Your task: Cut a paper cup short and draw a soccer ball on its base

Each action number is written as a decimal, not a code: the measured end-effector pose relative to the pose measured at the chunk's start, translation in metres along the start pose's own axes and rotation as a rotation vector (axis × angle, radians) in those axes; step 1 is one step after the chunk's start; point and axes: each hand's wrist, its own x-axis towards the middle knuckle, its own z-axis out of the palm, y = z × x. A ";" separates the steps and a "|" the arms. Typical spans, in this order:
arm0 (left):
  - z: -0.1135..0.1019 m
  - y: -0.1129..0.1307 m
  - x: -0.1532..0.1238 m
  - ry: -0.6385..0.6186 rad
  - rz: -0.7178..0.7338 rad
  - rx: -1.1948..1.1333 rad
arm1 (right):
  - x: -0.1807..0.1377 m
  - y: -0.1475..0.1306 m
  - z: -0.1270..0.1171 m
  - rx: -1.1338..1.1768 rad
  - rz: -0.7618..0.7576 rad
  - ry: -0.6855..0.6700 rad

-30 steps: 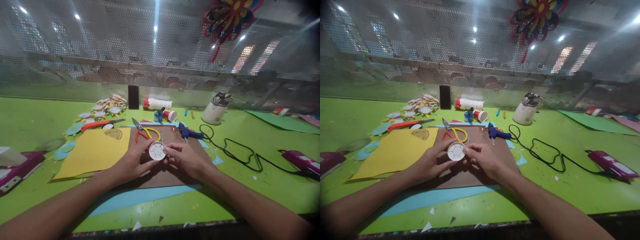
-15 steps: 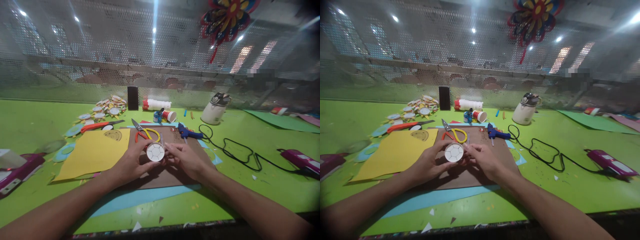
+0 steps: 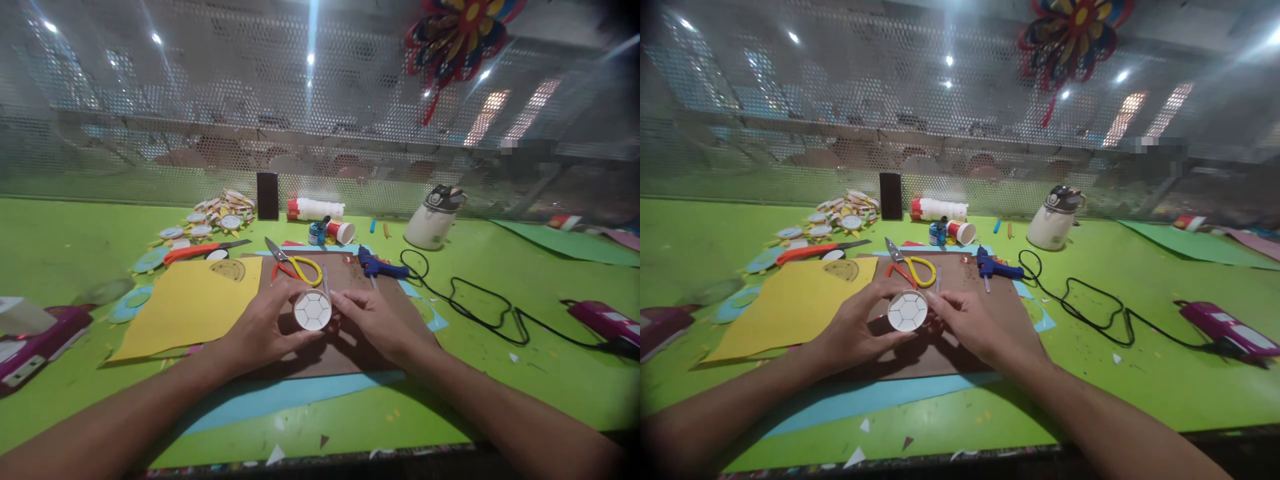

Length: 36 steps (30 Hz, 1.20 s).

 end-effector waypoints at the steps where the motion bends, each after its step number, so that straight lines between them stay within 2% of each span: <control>1: 0.000 0.000 0.000 0.004 0.005 0.006 | 0.000 0.000 0.000 -0.016 -0.002 -0.001; 7: 0.001 0.000 -0.001 0.061 0.040 0.036 | -0.002 0.001 0.002 -0.038 -0.004 -0.025; 15: 0.002 -0.001 0.000 0.076 0.025 0.056 | -0.002 -0.002 0.003 -0.008 0.008 -0.041; 31: 0.007 -0.005 -0.006 0.109 0.018 0.109 | -0.003 0.003 0.004 0.242 0.158 -0.079; 36: 0.009 -0.006 -0.007 0.114 -0.015 0.128 | -0.003 0.006 0.005 0.272 0.140 -0.083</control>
